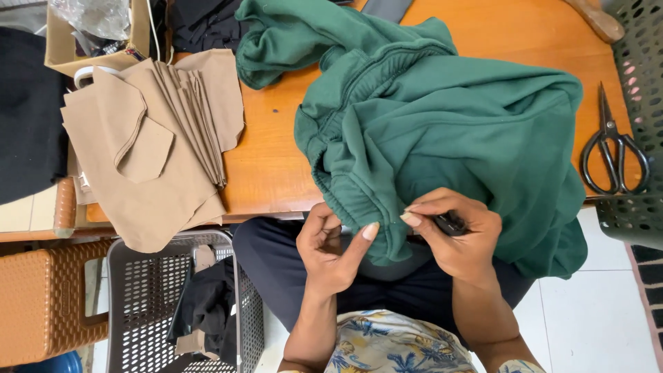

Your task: Trimming loose threads from the waistband of a pair of green sweatpants using thread snips

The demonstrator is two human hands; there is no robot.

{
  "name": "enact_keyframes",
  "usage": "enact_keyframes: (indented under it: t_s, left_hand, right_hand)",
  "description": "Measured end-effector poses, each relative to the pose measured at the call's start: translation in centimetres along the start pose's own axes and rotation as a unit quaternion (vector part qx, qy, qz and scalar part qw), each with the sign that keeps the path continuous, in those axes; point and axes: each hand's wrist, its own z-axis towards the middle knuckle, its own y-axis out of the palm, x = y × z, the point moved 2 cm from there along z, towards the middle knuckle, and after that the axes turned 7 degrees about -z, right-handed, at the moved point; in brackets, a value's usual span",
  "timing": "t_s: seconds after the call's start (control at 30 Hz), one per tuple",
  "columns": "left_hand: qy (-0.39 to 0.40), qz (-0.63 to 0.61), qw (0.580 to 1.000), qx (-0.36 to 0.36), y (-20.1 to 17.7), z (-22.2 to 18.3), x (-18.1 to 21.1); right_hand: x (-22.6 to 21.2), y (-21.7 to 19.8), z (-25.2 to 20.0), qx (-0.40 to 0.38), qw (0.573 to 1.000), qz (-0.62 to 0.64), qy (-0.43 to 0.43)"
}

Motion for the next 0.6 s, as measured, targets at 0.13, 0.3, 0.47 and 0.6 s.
enact_keyframes:
  t_s: [0.13, 0.3, 0.47, 0.6]
  left_hand:
    - [-0.003, -0.009, 1.000, 0.009, 0.3, 0.1, 0.2]
    - [-0.071, -0.016, 0.996, 0.041, 1.7, 0.7, 2.1]
    - [-0.078, -0.004, 0.996, 0.037, 2.2, 0.7, 2.3]
    - [-0.074, 0.006, 0.997, -0.002, 2.5, 1.0, 2.7]
  right_hand:
    - [1.1, -2.0, -0.7, 0.023, 1.000, -0.009, -0.013]
    - [1.1, -3.6, -1.6, 0.087, 0.991, -0.097, 0.041]
    - [-0.9, -1.6, -0.2, 0.001, 0.992, -0.127, -0.002]
    - [-2.4, -0.3, 0.7, -0.082, 0.978, -0.185, -0.060]
